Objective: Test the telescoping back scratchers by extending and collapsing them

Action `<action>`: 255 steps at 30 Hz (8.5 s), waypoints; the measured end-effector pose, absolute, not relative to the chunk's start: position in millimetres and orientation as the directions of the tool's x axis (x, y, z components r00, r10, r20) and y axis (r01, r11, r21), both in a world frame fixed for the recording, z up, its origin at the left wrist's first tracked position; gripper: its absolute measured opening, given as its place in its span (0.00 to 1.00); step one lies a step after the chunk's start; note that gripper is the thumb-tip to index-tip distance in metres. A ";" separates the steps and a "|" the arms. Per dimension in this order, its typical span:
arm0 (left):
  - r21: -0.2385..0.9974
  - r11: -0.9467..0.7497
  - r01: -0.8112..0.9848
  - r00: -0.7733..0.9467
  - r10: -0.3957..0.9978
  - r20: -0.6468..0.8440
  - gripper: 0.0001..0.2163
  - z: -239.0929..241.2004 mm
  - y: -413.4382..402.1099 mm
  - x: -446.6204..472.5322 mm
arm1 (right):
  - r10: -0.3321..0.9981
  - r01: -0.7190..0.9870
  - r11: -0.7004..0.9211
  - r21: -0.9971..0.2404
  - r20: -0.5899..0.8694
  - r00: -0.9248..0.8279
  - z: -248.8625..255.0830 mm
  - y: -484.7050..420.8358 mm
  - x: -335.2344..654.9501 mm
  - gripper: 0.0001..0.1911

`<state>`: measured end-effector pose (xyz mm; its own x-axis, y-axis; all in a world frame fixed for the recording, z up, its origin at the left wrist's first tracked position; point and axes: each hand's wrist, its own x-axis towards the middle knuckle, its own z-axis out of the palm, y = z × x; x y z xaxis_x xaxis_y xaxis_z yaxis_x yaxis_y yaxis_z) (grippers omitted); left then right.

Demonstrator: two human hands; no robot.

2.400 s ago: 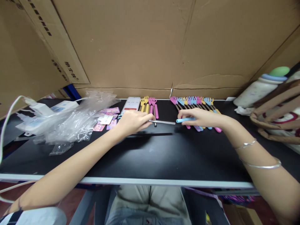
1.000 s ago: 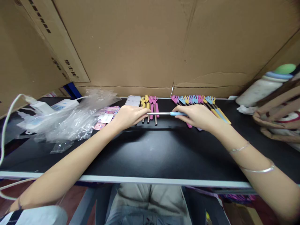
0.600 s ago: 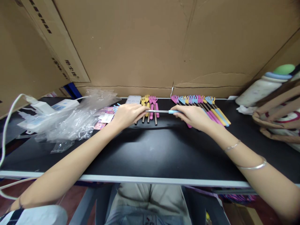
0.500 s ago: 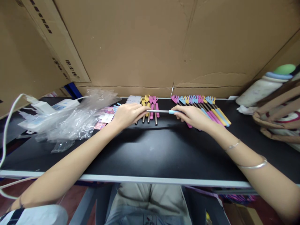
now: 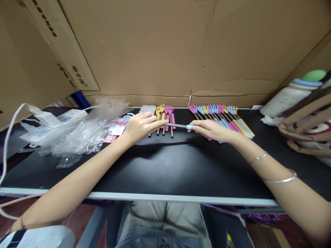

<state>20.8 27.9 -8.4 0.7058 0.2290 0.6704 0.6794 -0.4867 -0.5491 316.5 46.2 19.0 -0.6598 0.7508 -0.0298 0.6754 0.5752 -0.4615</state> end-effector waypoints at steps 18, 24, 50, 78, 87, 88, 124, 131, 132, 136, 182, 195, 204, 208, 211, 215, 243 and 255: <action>-0.445 -0.482 0.755 0.636 0.370 0.677 0.11 -7.7 23.4 28.6 | 0.823 0.829 0.556 -0.062 0.183 -0.539 29.1 40.7 318.7 0.20; -0.364 -0.501 0.785 0.589 0.422 0.689 0.13 -8.5 26.4 25.2 | 0.714 0.792 0.594 0.138 0.364 -0.598 19.1 46.3 319.6 0.17; -0.264 -0.511 0.818 0.553 0.572 0.606 0.12 -14.3 20.6 37.6 | 0.731 0.792 0.607 0.060 0.348 -0.587 18.8 44.2 316.5 0.17; -0.444 -0.556 0.702 0.683 0.352 0.640 0.11 -9.3 10.3 43.6 | 0.575 0.589 0.479 -0.651 -0.274 -0.771 26.1 45.3 323.8 0.24; -0.278 -0.491 0.826 0.545 0.569 0.616 0.12 -11.9 11.9 44.1 | 0.754 0.797 0.603 -0.024 0.342 -0.561 12.3 36.2 305.8 0.15; -0.267 -0.486 0.832 0.536 0.580 0.613 0.12 -11.9 11.7 44.3 | 0.720 0.788 0.614 0.039 0.382 -0.580 11.1 36.0 305.4 0.15; -0.168 -0.519 0.838 0.500 0.609 0.616 0.12 -18.2 7.4 50.7 | 0.602 0.739 0.659 0.138 0.491 -0.630 7.0 39.2 308.0 0.16; -0.130 -0.527 0.840 0.479 0.609 0.632 0.12 -18.0 10.7 46.5 | 0.634 0.731 0.674 0.104 0.428 -0.645 -1.4 42.3 309.4 0.21; -0.144 -0.527 0.838 0.485 0.598 0.638 0.12 -17.7 10.8 46.2 | 0.660 0.741 0.668 0.074 0.400 -0.636 -1.4 42.1 309.0 0.21; -0.243 -0.543 0.803 0.560 0.549 0.621 0.12 -17.6 10.6 46.1 | 0.732 0.723 0.679 -0.130 0.203 -0.651 4.4 41.2 306.7 0.21; -0.170 -0.541 0.824 0.499 0.549 0.671 0.12 -17.7 11.8 45.9 | 0.651 0.742 0.669 0.046 0.445 -0.615 7.8 33.8 303.8 0.18; -0.229 -0.538 0.811 0.530 0.512 0.676 0.13 -18.5 13.8 42.7 | 0.682 0.761 0.640 0.106 0.378 -0.626 6.1 37.2 306.3 0.22; -0.358 -0.542 0.761 0.619 0.440 0.651 0.12 -18.6 10.6 45.4 | 0.718 0.664 0.648 -0.373 0.011 -0.695 13.9 39.7 308.1 0.23; -0.331 -0.522 0.786 0.586 0.459 0.668 0.11 -17.5 9.2 47.9 | 0.763 0.731 0.647 -0.217 0.161 -0.626 10.7 36.9 305.6 0.21; -0.279 -0.513 0.812 0.543 0.489 0.682 0.12 -17.4 8.9 48.8 | 0.765 0.795 0.605 -0.045 0.311 -0.564 10.8 32.9 303.1 0.17; -0.271 -0.505 0.820 0.533 0.500 0.683 0.12 -17.7 10.1 47.8 | 0.729 0.803 0.595 0.013 0.412 -0.547 13.7 31.8 303.3 0.16; -0.310 -0.566 0.764 0.600 0.444 0.666 0.12 -21.3 10.1 47.8 | 0.687 0.620 0.609 -0.495 -0.063 -0.724 18.5 39.6 311.5 0.19; -0.127 -0.516 0.847 0.466 0.605 0.646 0.12 -20.3 7.4 50.8 | 0.614 0.739 0.656 0.154 0.460 -0.641 15.3 33.4 309.3 0.15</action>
